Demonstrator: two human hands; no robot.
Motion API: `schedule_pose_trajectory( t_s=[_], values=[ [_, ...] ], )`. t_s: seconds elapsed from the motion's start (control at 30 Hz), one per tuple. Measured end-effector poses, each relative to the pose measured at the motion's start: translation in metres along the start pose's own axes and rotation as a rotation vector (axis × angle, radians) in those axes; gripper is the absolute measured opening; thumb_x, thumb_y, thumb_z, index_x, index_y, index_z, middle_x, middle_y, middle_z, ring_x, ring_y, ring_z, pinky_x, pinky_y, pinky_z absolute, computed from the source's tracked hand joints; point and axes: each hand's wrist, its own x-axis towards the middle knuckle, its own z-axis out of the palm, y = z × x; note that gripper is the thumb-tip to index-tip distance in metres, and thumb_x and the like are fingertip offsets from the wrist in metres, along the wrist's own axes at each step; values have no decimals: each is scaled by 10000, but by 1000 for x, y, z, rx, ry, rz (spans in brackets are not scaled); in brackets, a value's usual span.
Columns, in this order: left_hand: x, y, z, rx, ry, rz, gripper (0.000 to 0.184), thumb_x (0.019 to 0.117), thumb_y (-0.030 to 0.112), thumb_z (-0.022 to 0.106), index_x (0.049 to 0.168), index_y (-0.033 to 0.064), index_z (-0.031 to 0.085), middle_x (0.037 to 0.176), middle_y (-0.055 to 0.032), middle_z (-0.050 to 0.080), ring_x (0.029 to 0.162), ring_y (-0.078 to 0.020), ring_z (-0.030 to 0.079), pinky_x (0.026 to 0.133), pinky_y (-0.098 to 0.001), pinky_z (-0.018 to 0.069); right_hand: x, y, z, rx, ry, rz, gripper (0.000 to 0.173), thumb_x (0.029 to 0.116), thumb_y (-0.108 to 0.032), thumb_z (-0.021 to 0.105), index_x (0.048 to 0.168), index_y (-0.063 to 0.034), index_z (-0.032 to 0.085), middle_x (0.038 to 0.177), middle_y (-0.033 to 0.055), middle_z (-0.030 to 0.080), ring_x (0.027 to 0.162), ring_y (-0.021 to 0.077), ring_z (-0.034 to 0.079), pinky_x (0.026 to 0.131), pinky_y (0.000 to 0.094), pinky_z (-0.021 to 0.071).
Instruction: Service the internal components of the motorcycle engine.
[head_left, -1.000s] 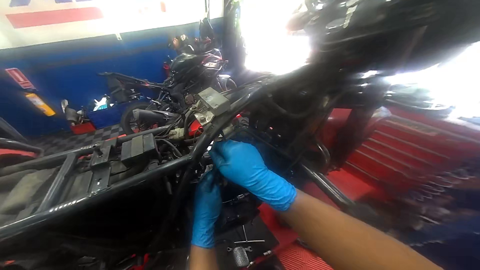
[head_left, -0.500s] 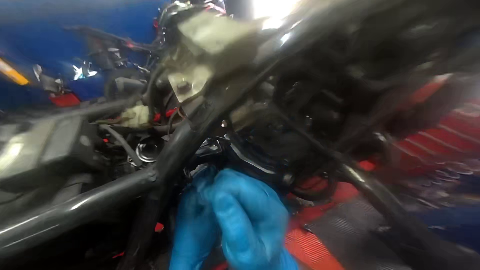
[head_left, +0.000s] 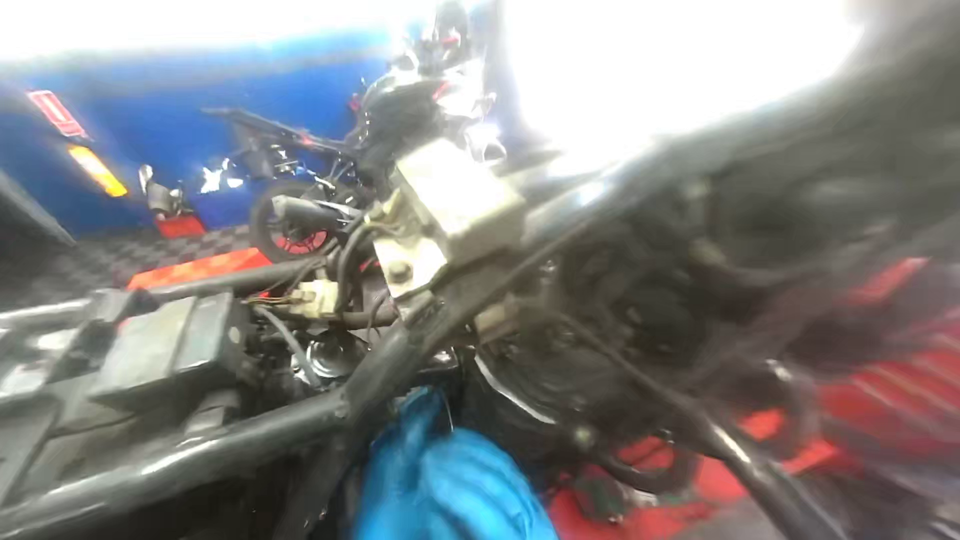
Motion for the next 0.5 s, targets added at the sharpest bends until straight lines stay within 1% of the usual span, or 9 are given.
schedule_pose_trajectory(
  t_s=[0.03,0.07,0.13,0.2,0.3,0.33,0.4,0.43,0.5],
  values=[
    [1,-9,1,55,42,39,386,1003,114,524,1336,-40,647,1391,-164,640,1353,-188,564,1203,-411,381,13,-9,-8,-147,-16,43,266,988,-235,638,1225,-134,706,1279,117,710,1270,257,635,1118,442,494],
    [3,-22,4,101,101,88,364,1008,155,543,1312,21,691,1360,-113,674,1319,-175,595,1182,-427,405,21,-16,-13,-256,-48,91,227,981,-231,658,1188,-166,724,1281,82,709,1254,208,636,1093,389,507],
    [0,-37,6,113,130,129,375,1038,267,533,1322,90,702,1369,-55,677,1326,-156,587,1189,-444,393,32,-25,-15,-316,-133,127,201,994,-171,644,1141,-151,780,1254,101,736,1166,223,703,991,400,581],
    [-3,-39,7,66,130,125,387,1034,242,516,1339,73,683,1367,-68,675,1321,-161,590,1184,-425,406,38,-26,-14,-303,-205,68,206,980,-89,611,1078,-121,789,1176,106,761,1089,231,737,946,388,610],
    [-7,-29,6,-114,176,37,399,972,113,606,1360,33,658,1341,-77,690,1246,-115,638,1116,-320,490,46,-14,-17,-213,-261,-69,202,949,-67,559,991,-139,743,1095,47,758,1044,165,721,903,324,607],
    [-9,-28,6,-164,193,4,370,979,104,614,1339,41,675,1324,-68,701,1224,-111,653,1097,-313,510,51,-14,-20,-142,-272,-57,204,946,-58,557,982,-125,746,1078,44,759,1041,150,722,901,319,613],
    [-9,-27,7,-116,194,9,302,1008,121,592,1276,74,724,1302,-51,710,1244,-111,638,1118,-321,494,68,-19,-27,-22,-285,65,191,939,-43,585,991,-96,761,1022,15,760,963,96,723,848,296,629],
    [-8,-26,7,-59,185,22,286,1012,125,578,1246,98,740,1282,-40,713,1247,-109,629,1126,-327,484,79,-24,-31,-7,-316,152,193,941,-49,599,1033,-94,763,1007,-1,761,919,76,724,816,292,636],
    [-6,-24,7,35,149,17,316,1022,140,555,1287,138,726,1319,-25,695,1291,-111,598,1158,-345,455,104,-32,-38,-95,-444,304,223,960,-116,592,1124,-107,742,1013,-7,763,890,74,727,811,322,634]
  ],
)
